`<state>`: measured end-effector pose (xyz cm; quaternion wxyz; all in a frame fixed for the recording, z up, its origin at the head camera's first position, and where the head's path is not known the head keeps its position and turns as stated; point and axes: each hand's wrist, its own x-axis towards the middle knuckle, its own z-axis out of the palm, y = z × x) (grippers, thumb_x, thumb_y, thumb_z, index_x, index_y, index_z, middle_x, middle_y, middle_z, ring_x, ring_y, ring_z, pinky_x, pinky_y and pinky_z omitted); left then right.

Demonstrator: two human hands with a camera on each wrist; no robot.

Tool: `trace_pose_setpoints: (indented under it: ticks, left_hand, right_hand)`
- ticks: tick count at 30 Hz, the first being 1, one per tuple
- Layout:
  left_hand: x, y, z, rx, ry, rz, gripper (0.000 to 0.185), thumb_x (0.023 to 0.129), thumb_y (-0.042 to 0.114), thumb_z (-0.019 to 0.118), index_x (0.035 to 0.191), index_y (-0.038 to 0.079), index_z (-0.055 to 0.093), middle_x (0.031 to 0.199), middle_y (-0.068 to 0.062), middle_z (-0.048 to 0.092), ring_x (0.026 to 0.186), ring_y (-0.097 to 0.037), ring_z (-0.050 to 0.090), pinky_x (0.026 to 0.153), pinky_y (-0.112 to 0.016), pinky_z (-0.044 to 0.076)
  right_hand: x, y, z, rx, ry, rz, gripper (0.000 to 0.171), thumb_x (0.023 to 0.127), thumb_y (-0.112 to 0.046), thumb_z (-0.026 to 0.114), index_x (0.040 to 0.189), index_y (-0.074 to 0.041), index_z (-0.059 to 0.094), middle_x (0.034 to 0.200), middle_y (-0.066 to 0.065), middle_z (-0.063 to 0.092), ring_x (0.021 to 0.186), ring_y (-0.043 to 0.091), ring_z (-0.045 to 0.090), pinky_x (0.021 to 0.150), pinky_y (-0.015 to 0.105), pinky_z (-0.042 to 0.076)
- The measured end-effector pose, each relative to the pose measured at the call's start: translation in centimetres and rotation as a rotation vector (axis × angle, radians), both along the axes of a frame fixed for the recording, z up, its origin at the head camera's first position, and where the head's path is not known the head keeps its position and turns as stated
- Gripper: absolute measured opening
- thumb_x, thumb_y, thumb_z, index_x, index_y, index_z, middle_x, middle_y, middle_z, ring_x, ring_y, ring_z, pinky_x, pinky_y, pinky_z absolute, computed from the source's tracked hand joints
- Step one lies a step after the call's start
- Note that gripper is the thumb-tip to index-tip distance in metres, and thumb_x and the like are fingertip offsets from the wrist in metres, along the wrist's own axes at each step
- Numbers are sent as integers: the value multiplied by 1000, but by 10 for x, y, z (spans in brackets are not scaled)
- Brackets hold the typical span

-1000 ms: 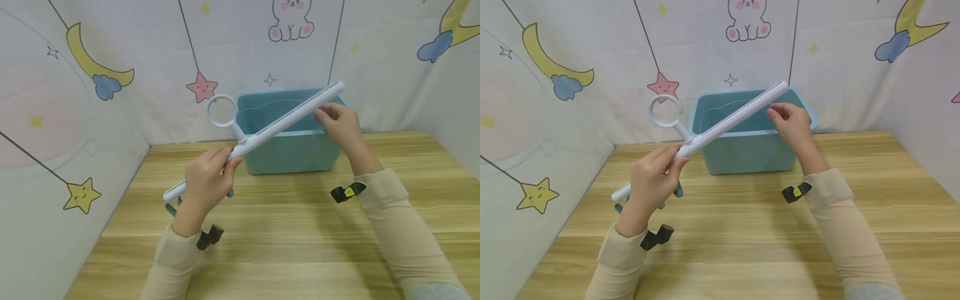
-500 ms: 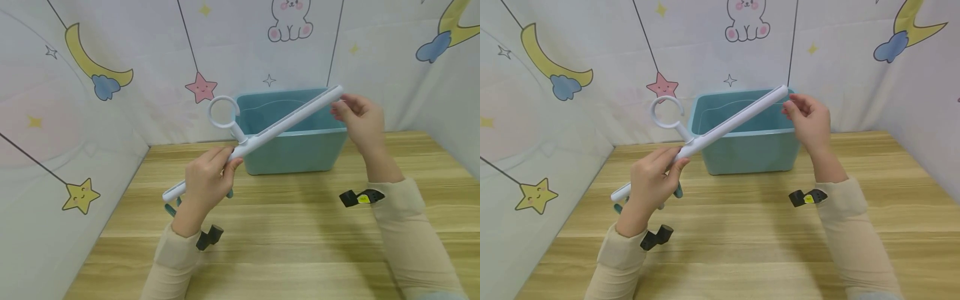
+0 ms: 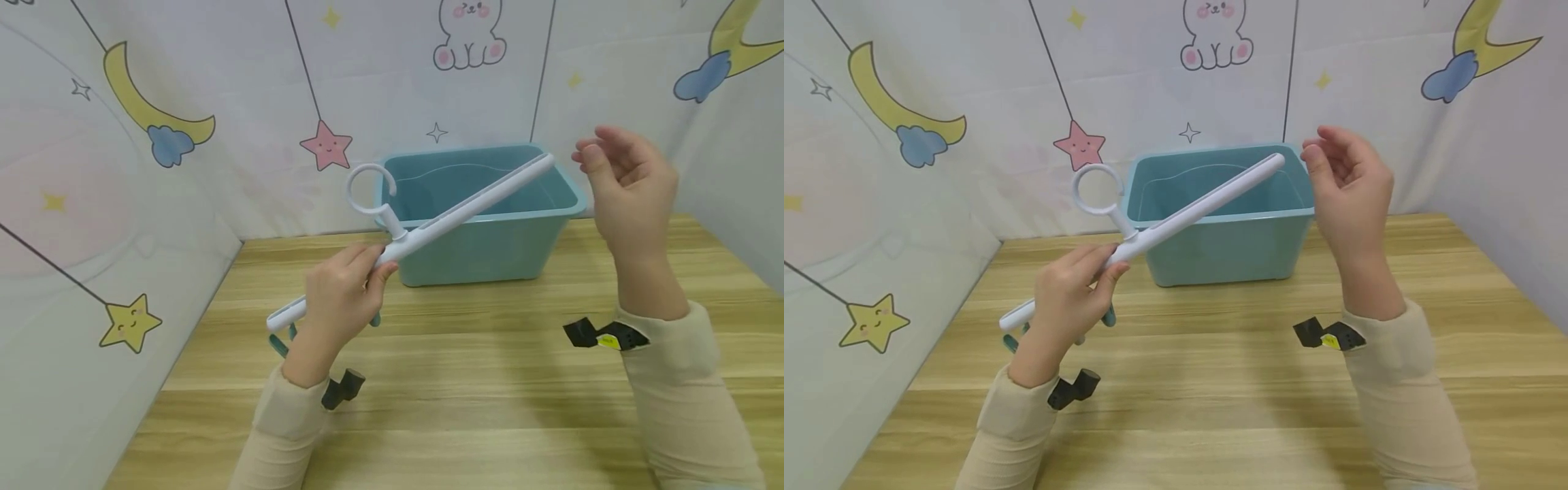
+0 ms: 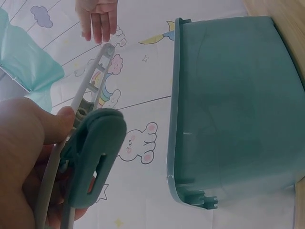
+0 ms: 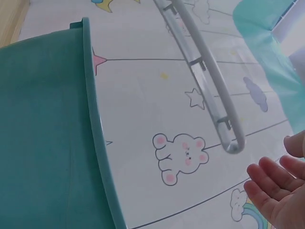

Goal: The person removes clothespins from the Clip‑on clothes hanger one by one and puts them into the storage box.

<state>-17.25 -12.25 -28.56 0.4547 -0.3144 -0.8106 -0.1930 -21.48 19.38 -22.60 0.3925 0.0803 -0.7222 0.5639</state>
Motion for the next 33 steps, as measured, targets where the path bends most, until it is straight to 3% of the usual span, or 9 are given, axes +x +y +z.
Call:
trace_pose_setpoints:
  ticks: [10,14,18,21,25,29,33]
  left_hand:
    - [0,2,-3,-40,-36,-28,23,84,16,76,95,-4,72,82,-11,71,65,-21,68,48,-31,51]
    - [-1,3,-5,-57,-45,-30,24,84,17,76,95,-4,72,82,-11,71,65,-21,68,49,-30,51]
    - [-1,4,-6,-72,-43,-28,24,84,19,76,94,-3,73,82,-11,71,64,-19,67,48,-28,50]
    - [-1,5,-7,-81,-40,-27,24,84,19,76,95,-3,73,82,-10,71,65,-20,67,48,-29,51]
    - [-2,6,-8,-93,-36,-34,23,84,18,76,95,-2,73,83,-10,72,65,-20,68,49,-29,51]
    - [-2,8,-9,-100,-33,-50,23,83,19,77,94,-2,73,80,-8,71,60,-17,65,45,-26,47]
    - [-2,10,-9,-99,-33,-62,24,82,19,78,93,-1,73,76,-7,69,56,-15,61,43,-24,43]
  right_hand:
    - [19,-18,-2,101,133,176,25,89,2,65,113,2,67,100,-8,69,95,5,66,88,17,49]
    - [24,-24,-4,254,182,219,27,86,10,65,113,9,65,105,-8,68,101,4,64,94,21,47]
    - [25,-28,-6,443,240,227,33,81,13,68,114,10,64,109,9,70,109,0,59,99,21,43]
    - [26,-31,-8,530,265,245,37,78,11,71,115,7,65,110,19,68,112,4,58,99,21,41]
    - [27,-35,-10,619,278,284,42,76,6,75,116,3,65,111,16,68,110,19,62,98,19,41]
    - [28,-38,-15,675,278,340,41,80,-8,78,117,3,65,112,16,68,106,28,62,97,17,40]
    - [30,-42,-19,704,269,395,42,86,-25,74,118,2,64,113,15,67,106,28,61,97,17,39]
